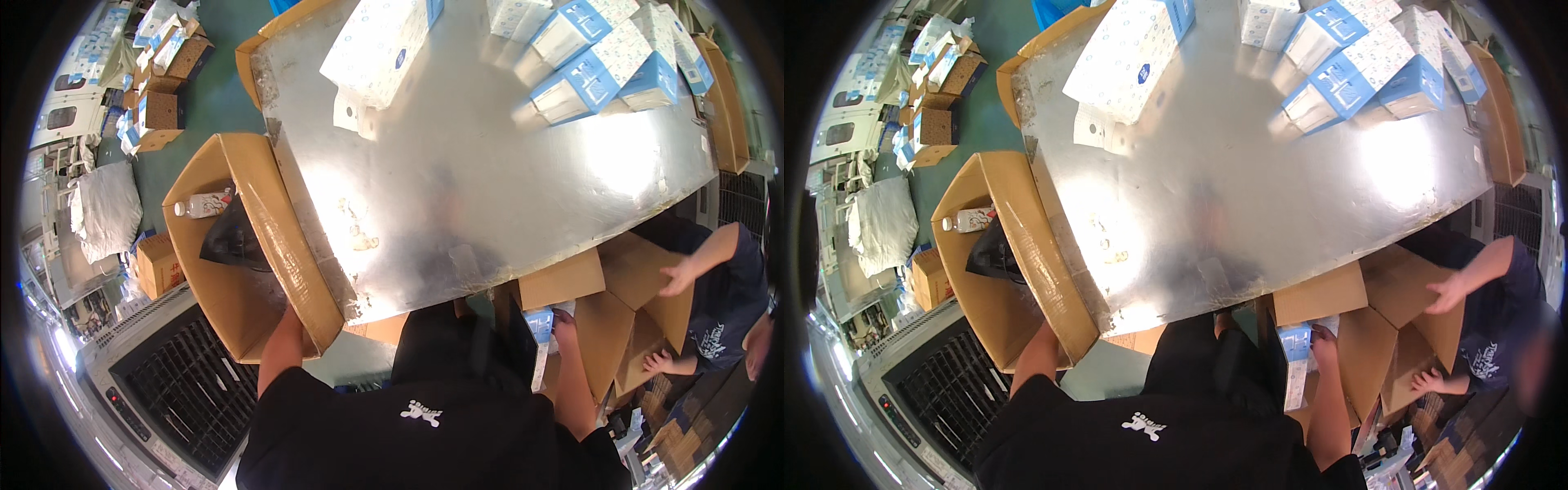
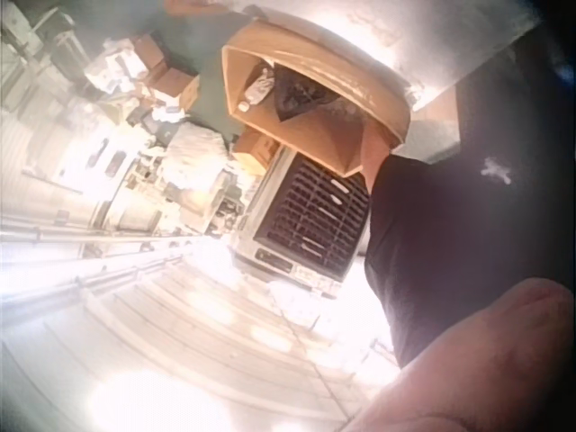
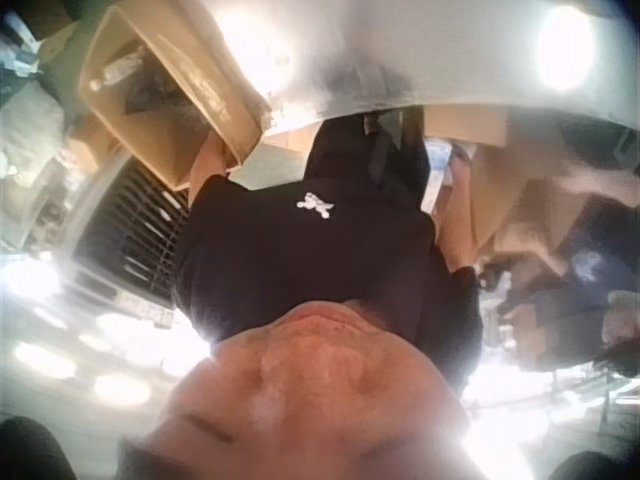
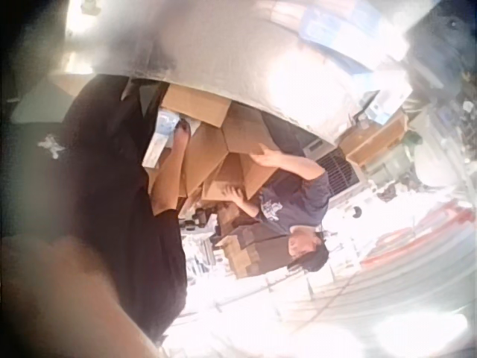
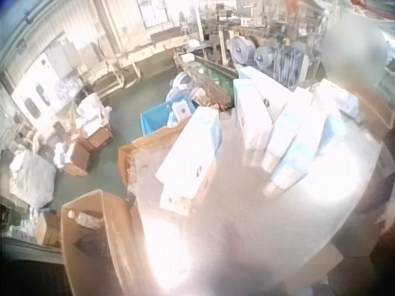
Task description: The person unfolds flat cardboard boxes, packs wrapped items from the table into the boxes by hand, closes the top flaps, and pushes the filled boxes onto a roller conveyor.
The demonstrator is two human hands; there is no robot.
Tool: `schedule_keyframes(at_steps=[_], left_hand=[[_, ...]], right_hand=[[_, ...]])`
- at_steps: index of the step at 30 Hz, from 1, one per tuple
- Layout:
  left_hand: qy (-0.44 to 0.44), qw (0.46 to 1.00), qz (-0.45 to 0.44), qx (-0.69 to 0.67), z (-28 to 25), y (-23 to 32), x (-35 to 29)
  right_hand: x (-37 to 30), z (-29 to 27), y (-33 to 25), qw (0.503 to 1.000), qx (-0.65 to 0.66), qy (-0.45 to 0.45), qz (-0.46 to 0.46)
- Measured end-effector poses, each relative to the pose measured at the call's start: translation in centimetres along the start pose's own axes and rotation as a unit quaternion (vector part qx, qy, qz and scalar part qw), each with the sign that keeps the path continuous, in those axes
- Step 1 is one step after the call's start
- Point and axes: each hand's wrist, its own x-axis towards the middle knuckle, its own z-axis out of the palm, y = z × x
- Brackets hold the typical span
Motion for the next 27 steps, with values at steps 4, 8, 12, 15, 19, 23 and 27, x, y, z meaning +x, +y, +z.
schedule_keyframes(at_steps=[4, 8, 12, 15, 19, 23, 27], left_hand=[[0.215, 0.966, -0.072, -0.126, -9.8, 1.8, -3.1], [0.339, 0.79, 0.085, -0.504, -20.5, 11.7, -9.6], [0.039, 0.785, 0.464, -0.408, -16.0, 35.1, -19.7], [-0.2, 0.666, 0.717, -0.051, -10.9, 46.9, -28.6], [-0.272, 0.596, 0.752, 0.066, -14.8, 51.2, -26.8], [-0.212, 0.644, 0.724, -0.126, -20.8, 52.2, -14.2], [0.277, 0.857, 0.433, 0.045, -34.4, 51.5, 2.5]], right_hand=[[1.0, -0.4, 1.6, 0.997, 0.053, -0.001, -0.056], [-3.0, -1.5, -0.6, 0.982, -0.005, 0.015, -0.188], [-9.6, -3.6, -3.7, 0.966, 0.048, 0.061, -0.248], [-16.3, -6.1, -6.7, 0.964, 0.014, 0.128, -0.233], [-18.7, -7.0, -10.7, 0.868, -0.214, 0.289, -0.342], [-15.7, 0.1, -27.1, 0.824, -0.171, 0.187, -0.506], [-7.6, 9.1, -46.4, 0.714, -0.16, 0.252, -0.633]])
